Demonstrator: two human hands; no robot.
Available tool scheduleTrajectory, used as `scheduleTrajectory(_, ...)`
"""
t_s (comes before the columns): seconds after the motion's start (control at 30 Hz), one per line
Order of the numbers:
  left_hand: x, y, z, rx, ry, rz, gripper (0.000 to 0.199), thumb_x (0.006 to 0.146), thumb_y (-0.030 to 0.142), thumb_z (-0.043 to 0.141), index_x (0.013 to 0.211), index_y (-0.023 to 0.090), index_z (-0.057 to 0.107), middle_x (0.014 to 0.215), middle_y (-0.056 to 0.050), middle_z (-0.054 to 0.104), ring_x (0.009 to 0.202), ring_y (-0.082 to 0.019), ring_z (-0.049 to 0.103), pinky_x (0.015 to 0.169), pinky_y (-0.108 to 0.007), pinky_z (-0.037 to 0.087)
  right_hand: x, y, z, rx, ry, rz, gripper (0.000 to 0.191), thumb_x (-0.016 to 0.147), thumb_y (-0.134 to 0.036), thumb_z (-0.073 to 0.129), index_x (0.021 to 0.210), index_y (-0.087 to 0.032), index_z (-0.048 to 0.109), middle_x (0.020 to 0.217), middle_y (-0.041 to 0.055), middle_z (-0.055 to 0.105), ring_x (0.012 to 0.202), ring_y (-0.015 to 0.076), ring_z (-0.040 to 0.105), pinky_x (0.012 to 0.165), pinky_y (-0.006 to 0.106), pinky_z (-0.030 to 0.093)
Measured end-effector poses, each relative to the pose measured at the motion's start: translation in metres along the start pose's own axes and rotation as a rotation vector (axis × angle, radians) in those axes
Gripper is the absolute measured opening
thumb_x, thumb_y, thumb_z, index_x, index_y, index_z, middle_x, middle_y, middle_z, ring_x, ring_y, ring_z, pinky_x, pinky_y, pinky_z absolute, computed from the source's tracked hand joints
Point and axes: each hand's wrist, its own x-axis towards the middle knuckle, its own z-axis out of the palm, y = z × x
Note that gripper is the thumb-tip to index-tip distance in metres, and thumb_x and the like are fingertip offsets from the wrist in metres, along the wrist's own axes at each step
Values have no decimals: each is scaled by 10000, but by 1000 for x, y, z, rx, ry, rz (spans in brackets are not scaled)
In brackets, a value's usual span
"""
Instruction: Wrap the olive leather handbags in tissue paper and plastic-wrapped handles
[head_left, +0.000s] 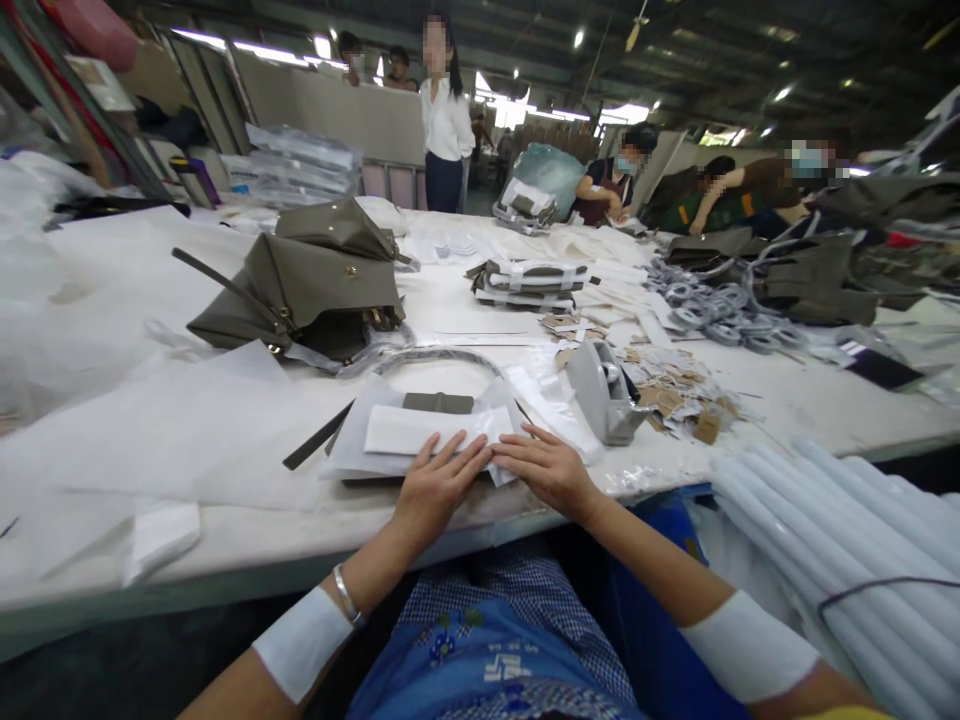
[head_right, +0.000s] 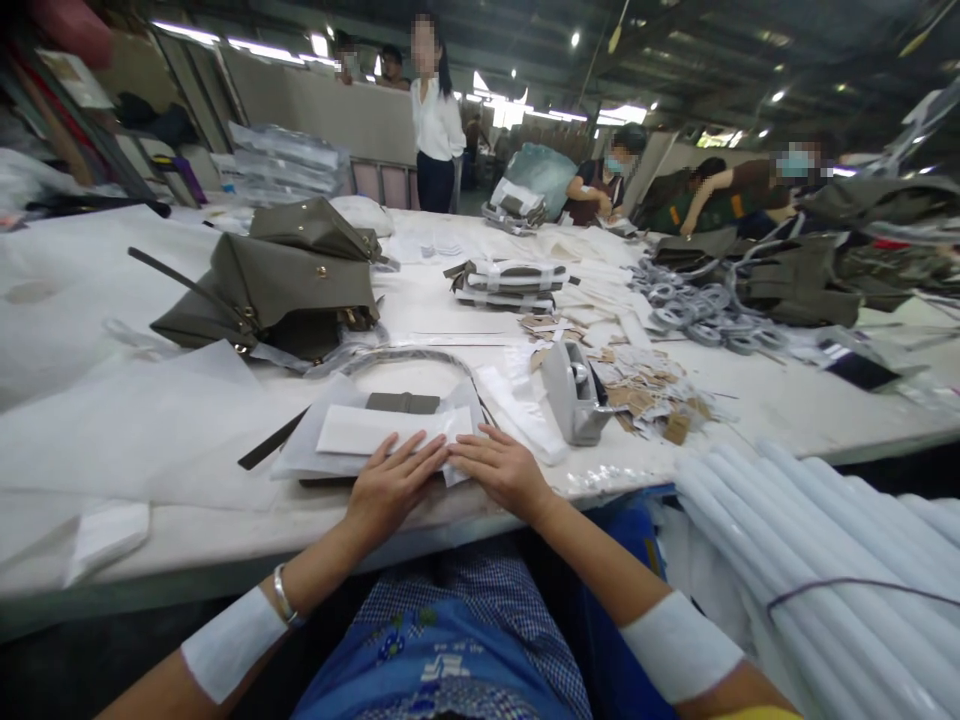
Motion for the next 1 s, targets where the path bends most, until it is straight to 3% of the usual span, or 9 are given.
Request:
scheduleTrajectory(0.13, 1, 2, -2, -13, -32, -18, 528, 990, 286, 499, 1501, 272, 365, 1486, -27, 485, 1382, -234, 442, 1178, -464, 280, 1, -12, 3, -41, 100, -12, 359, 952, -98, 479, 1225, -253, 655, 1159, 39, 735, 1130, 165, 668, 1138, 438, 404)
scheduleTrajectory(0.37, 2, 3, -5, -37, -54, -56, 564, 963, 257, 537, 1499, 289, 365, 1482, -8, 494, 1375, -220, 451, 1175, -451, 284, -15, -38, 3, -64, 118, 13, 397, 944, -85, 465, 1267, -249, 630, 1193, 44, 719, 1155, 170, 654, 1127, 430, 406)
scheduleTrajectory(0.53, 7, 6, -15, -137, -99, -95, 589, 925, 234, 559, 1487, 286, 390, 1487, -7, 491, 1387, -227, 433, 1187, -459, 250, -25, -33, 15, -124, 143, 24, 359, 951, -103, 516, 1250, -250, 651, 1187, 37, 721, 1145, 170, 657, 1048, 367, 454)
scheduleTrajectory(0.67, 15, 11, -23, -190, -96, -130, 560, 921, 383, 579, 1450, 253, 449, 1443, -31, 544, 1353, -242, 473, 1180, -474, 258, -28, -24, 27, -160, 161, 45, 304, 959, -138, 560, 1205, -271, 679, 1142, 19, 741, 1094, 156, 676, 1010, 339, 461)
scheduleTrajectory(0.73, 17, 13, -20, -166, -68, -160, 493, 944, 412, 559, 1409, 260, 503, 1396, -38, 590, 1318, -240, 514, 1163, -478, 285, -29, -22, 32, -161, 182, 47, 281, 959, -149, 573, 1189, -265, 687, 1122, 20, 749, 1079, 153, 680, 1001, 339, 469)
scheduleTrajectory(0.83, 17, 15, -9, -111, -33, -187, 418, 957, 310, 564, 1374, 290, 539, 1371, -22, 609, 1288, -232, 546, 1149, -484, 300, -31, -22, 35, -124, 197, 43, 273, 962, -142, 567, 1189, -240, 684, 1106, 31, 755, 1071, 160, 682, 1004, 358, 482)
scheduleTrajectory(1.0, 14, 16, 1, -70, 4, -186, 450, 949, 202, 573, 1385, 302, 523, 1373, -2, 601, 1290, -228, 545, 1150, -481, 288, -61, -33, 28, -29, 90, 80, 339, 969, -118, 537, 1290, -198, 610, 1233, 63, 701, 1210, 179, 613, 1106, 422, 431)
